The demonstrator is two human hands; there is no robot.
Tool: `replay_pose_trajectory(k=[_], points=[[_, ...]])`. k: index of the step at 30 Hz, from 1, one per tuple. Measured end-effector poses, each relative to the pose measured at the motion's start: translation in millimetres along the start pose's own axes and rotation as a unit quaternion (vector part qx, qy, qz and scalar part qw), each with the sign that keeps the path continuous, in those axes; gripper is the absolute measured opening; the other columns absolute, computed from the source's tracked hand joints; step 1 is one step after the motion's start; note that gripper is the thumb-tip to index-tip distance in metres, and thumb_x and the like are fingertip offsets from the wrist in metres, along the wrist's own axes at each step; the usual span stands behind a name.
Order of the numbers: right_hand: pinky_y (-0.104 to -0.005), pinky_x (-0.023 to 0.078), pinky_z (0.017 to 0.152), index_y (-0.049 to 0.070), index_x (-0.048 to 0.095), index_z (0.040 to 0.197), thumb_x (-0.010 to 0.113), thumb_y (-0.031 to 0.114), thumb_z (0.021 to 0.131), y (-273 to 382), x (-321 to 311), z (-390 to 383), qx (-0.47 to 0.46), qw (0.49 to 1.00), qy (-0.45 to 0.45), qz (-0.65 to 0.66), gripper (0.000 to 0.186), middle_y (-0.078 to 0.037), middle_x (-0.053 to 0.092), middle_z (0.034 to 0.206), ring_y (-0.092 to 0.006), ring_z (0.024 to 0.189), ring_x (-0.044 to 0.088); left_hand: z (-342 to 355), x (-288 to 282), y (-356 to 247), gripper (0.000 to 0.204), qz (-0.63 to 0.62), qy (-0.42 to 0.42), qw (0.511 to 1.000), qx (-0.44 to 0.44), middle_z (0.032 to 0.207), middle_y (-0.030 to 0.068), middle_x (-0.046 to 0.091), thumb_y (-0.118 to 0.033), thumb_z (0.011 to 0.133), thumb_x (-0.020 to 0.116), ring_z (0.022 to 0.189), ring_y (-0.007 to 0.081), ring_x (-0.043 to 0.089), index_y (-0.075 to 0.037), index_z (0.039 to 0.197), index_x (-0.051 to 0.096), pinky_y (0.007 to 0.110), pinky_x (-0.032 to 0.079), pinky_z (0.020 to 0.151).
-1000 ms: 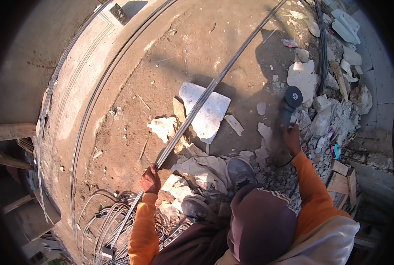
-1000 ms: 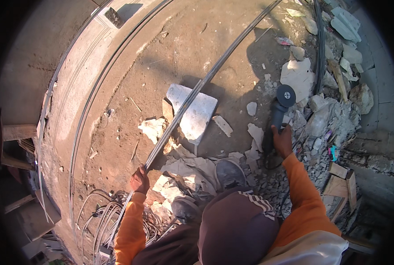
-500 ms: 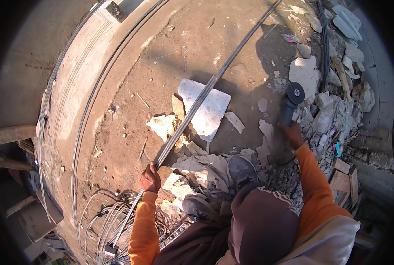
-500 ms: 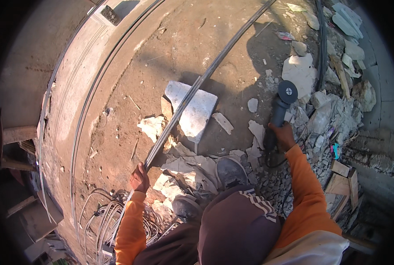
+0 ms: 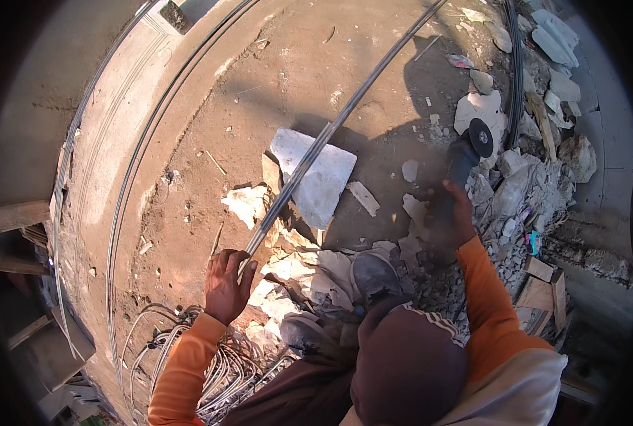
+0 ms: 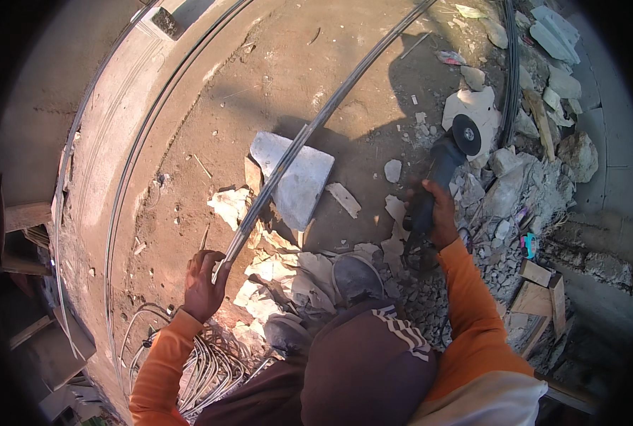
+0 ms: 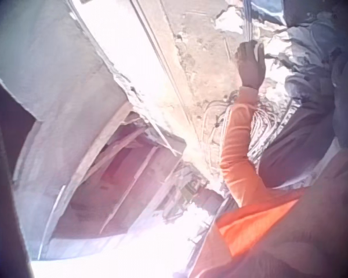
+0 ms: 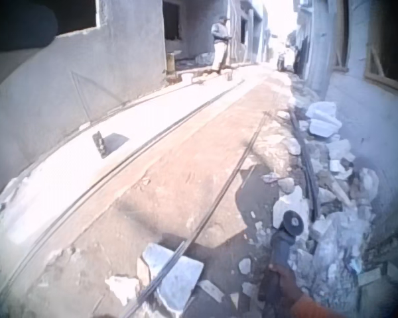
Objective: The person picks up a metal rod from a pile, marks a measurement using a marking tool and measuring tape, and then cuts the rod with an angle grinder.
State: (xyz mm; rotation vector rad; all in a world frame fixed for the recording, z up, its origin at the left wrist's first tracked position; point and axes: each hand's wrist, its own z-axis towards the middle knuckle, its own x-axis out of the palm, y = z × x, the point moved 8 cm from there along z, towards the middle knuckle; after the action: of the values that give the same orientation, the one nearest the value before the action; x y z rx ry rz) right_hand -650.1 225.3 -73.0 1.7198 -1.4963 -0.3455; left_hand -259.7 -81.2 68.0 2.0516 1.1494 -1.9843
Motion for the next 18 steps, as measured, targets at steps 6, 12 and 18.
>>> replay_pose_trajectory(k=[6, 12, 18], points=[[-0.0423, 0.062, 0.062, 0.004, 0.057, 0.11, 0.066, 0.033, 0.096, 56.0, 77.5, -9.9, -0.113, 0.989, 0.033, 0.093, 0.033, -0.01, 0.065, 0.089, -0.024, 0.073, 0.069, 84.7, 54.4, -119.5, 0.024, -0.173, 0.092, 0.971, 0.136, 0.108, 0.0206, 0.072, -0.02, 0.098, 0.071, 0.101, 0.0371, 0.069, -0.001, 0.114, 0.069, 0.046, 0.054, 0.089], [-0.0458, 0.064, 0.067, 0.006, 0.056, 0.113, 0.065, 0.029, 0.096, 94.0, 120.7, -26.0, -0.126, 0.983, 0.11, 0.072, 0.03, -0.01, 0.064, 0.092, -0.0245, 0.076, 0.069, 114.0, 101.4, -205.0, 0.056, -0.406, -0.047, 0.907, 0.102, 0.126, 0.0232, 0.068, -0.011, 0.095, 0.075, 0.113, 0.0388, 0.068, 0.001, 0.146, 0.055, 0.041, 0.054, 0.096], [-0.051, 0.062, 0.08, 0.013, 0.06, 0.116, 0.074, 0.029, 0.094, 93.7, 148.8, -52.1, -0.166, 0.979, 0.072, 0.091, 0.03, -0.01, 0.065, 0.096, -0.0272, 0.085, 0.07, 111.9, 94.2, -223.4, 0.075, -0.438, -0.152, 0.878, 0.121, 0.135, 0.0255, 0.061, -0.008, 0.091, 0.079, 0.116, 0.0391, 0.066, 0.001, 0.156, 0.043, 0.04, 0.054, 0.096]])
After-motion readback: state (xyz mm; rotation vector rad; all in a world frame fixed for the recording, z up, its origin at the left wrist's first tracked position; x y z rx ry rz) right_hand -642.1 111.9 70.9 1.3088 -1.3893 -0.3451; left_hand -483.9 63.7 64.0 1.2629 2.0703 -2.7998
